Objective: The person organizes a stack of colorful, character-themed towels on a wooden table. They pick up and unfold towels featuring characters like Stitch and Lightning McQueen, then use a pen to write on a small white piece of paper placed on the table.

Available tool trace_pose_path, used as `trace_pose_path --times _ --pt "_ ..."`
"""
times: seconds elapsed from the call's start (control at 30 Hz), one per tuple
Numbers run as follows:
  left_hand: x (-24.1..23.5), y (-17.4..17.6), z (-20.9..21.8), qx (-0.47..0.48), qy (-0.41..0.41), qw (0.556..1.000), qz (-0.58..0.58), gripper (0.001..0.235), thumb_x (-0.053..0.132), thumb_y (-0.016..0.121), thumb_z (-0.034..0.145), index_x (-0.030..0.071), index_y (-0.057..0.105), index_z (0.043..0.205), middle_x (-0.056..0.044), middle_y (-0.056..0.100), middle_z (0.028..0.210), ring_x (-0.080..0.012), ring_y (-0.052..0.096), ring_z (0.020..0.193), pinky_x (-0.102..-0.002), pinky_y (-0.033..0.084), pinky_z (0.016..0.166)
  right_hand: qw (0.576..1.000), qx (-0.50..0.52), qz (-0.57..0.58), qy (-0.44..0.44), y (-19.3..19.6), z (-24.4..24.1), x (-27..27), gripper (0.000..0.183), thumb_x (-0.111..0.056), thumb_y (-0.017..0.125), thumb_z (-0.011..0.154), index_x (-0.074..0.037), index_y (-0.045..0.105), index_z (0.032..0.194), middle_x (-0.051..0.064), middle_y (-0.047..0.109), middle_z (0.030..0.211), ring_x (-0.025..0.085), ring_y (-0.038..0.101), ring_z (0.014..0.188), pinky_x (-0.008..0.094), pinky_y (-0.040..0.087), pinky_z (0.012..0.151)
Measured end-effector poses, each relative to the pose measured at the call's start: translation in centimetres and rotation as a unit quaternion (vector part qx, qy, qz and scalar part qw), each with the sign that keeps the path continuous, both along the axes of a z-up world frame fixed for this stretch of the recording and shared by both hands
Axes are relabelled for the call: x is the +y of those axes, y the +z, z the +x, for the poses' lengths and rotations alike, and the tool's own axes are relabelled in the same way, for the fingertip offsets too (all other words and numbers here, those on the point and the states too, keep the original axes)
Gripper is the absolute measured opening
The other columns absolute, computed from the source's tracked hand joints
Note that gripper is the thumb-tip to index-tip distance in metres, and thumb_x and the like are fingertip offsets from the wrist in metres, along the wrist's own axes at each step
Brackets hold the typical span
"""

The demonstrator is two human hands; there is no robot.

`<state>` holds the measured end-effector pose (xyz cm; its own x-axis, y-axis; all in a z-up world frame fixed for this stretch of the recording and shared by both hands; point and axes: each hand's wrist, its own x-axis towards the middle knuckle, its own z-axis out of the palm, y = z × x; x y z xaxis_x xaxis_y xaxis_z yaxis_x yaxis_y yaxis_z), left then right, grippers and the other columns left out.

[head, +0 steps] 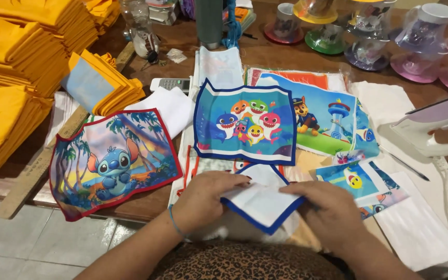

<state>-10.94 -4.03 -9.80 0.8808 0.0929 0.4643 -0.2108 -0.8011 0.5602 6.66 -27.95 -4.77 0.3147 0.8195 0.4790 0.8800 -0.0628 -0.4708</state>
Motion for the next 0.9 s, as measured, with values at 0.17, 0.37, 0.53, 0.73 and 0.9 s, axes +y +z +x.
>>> trace_pose_path --times 0.17,0.37,0.53,0.73,0.9 --pt "1.1 -1.8 -0.1 0.079 0.051 0.964 -0.248 0.023 0.003 0.072 0.083 0.014 0.079 0.101 0.001 0.075 0.094 -0.0140 0.068 0.090 -0.031 0.055 0.078 0.963 0.208 -0.013 -0.170 5.4 3.0 0.0 0.019 -0.017 0.068 0.091 -0.015 0.082 0.105 -0.004 0.080 0.091 0.008 0.069 0.080 0.024 0.052 0.071" --pt "1.1 -1.9 -1.1 0.086 0.029 0.851 -0.517 0.023 0.023 0.075 0.093 0.003 0.072 0.082 -0.001 0.070 0.079 -0.0105 0.064 0.076 -0.029 0.060 0.067 0.910 0.333 -0.064 -0.239 4.9 4.3 2.2 0.021 -0.026 0.073 0.092 -0.010 0.080 0.104 0.004 0.077 0.094 0.016 0.071 0.078 0.031 0.058 0.063" --pt "0.7 0.4 -1.5 0.176 0.074 0.885 -0.425 0.022 0.029 0.079 0.088 0.008 0.081 0.088 0.000 0.079 0.084 -0.0085 0.070 0.081 -0.026 0.060 0.070 0.912 0.349 -0.061 -0.208 4.4 4.5 2.5 0.022 -0.025 0.074 0.090 -0.010 0.081 0.105 0.004 0.080 0.097 0.016 0.074 0.078 0.030 0.060 0.063" --pt "-2.0 5.2 -2.0 -0.005 0.105 0.994 0.008 0.095 0.037 0.091 0.078 0.009 0.039 0.154 -0.017 0.049 0.150 -0.0351 0.049 0.139 -0.048 0.040 0.115 0.983 0.156 -0.086 -0.033 3.1 3.2 2.2 0.021 -0.017 0.076 0.087 -0.020 0.085 0.106 -0.006 0.087 0.095 0.006 0.078 0.078 0.023 0.058 0.066" --pt "-6.7 7.4 -1.9 -0.159 -0.010 0.947 0.278 0.041 0.010 0.054 0.106 0.009 0.059 0.146 -0.005 0.062 0.088 -0.0232 0.062 0.092 -0.053 0.041 0.115 0.955 -0.083 -0.108 0.262 5.1 -3.0 1.2 0.016 -0.030 0.067 0.099 -0.016 0.073 0.093 0.010 0.071 0.074 0.031 0.064 0.058 0.041 0.051 0.056"
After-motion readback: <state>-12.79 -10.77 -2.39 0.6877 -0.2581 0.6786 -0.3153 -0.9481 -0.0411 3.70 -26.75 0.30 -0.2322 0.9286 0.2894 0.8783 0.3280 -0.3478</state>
